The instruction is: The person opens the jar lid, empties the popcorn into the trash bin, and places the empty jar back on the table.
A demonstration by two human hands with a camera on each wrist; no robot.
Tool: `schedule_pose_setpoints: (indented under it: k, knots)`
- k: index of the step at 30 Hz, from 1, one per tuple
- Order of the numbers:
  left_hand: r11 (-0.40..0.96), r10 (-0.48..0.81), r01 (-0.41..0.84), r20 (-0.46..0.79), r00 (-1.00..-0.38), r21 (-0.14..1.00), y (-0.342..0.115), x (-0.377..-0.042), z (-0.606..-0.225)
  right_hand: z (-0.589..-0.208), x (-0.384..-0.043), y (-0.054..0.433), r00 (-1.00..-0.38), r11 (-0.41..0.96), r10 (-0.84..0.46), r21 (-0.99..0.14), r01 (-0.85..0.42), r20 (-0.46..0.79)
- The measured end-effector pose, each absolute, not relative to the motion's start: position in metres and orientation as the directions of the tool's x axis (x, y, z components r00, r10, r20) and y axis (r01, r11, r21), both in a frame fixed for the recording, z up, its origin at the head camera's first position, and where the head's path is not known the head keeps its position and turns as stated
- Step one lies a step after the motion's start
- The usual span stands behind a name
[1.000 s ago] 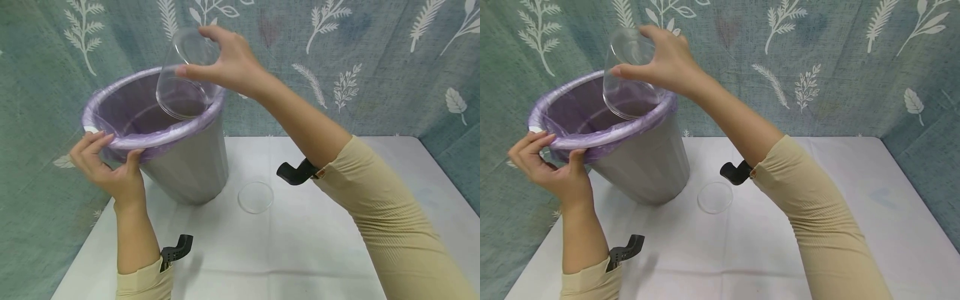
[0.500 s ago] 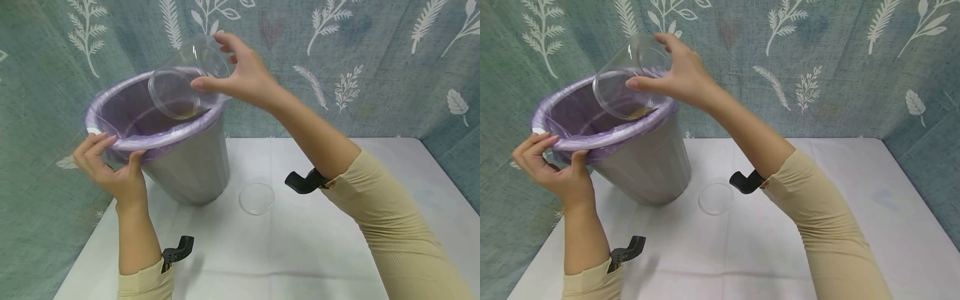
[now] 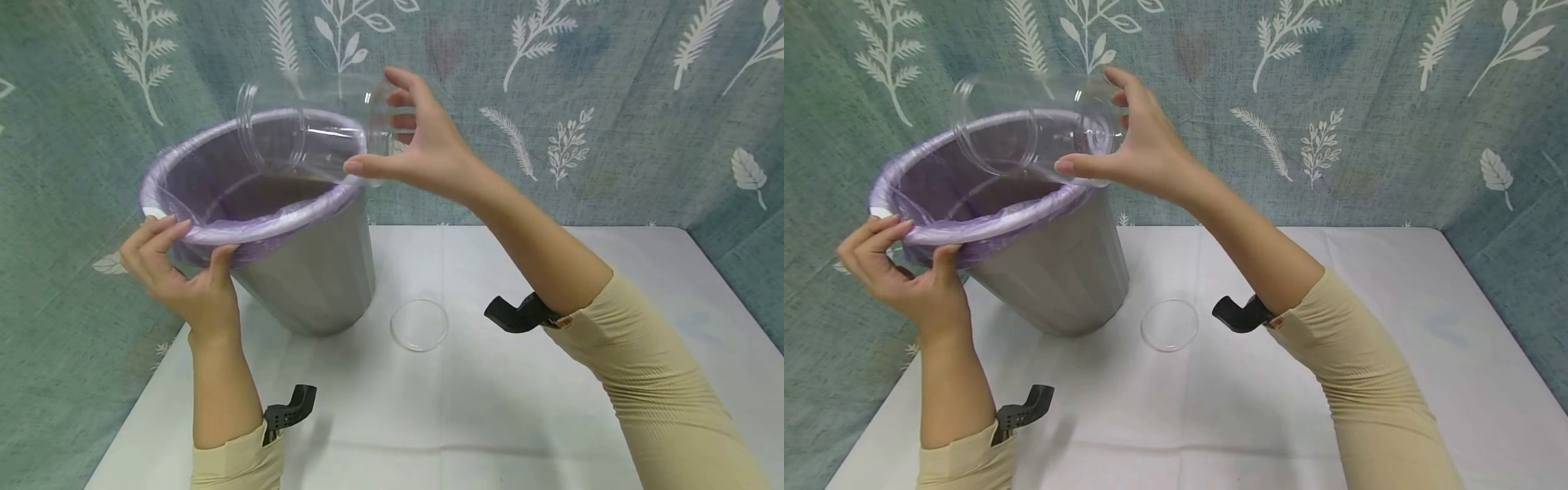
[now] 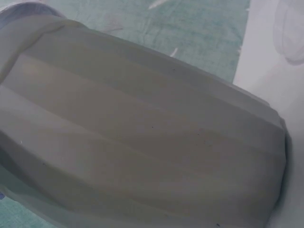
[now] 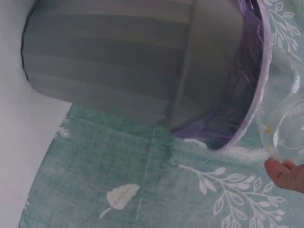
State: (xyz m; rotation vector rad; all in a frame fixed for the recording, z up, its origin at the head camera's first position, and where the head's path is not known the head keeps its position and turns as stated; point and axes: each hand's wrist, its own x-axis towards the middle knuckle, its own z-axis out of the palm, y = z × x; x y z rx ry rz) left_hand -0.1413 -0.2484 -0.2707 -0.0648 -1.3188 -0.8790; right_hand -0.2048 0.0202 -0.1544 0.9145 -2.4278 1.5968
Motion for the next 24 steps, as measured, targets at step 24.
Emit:
schedule_pose_setpoints:
  k: [24]
  knots:
    - [0.686, -0.519, 0.592, 0.855, -0.008, 0.423, -0.249, -0.142, -0.270, -0.185, -0.202, 0.051, -0.828, 0.169, -0.443, -0.875, -0.453, 0.343]
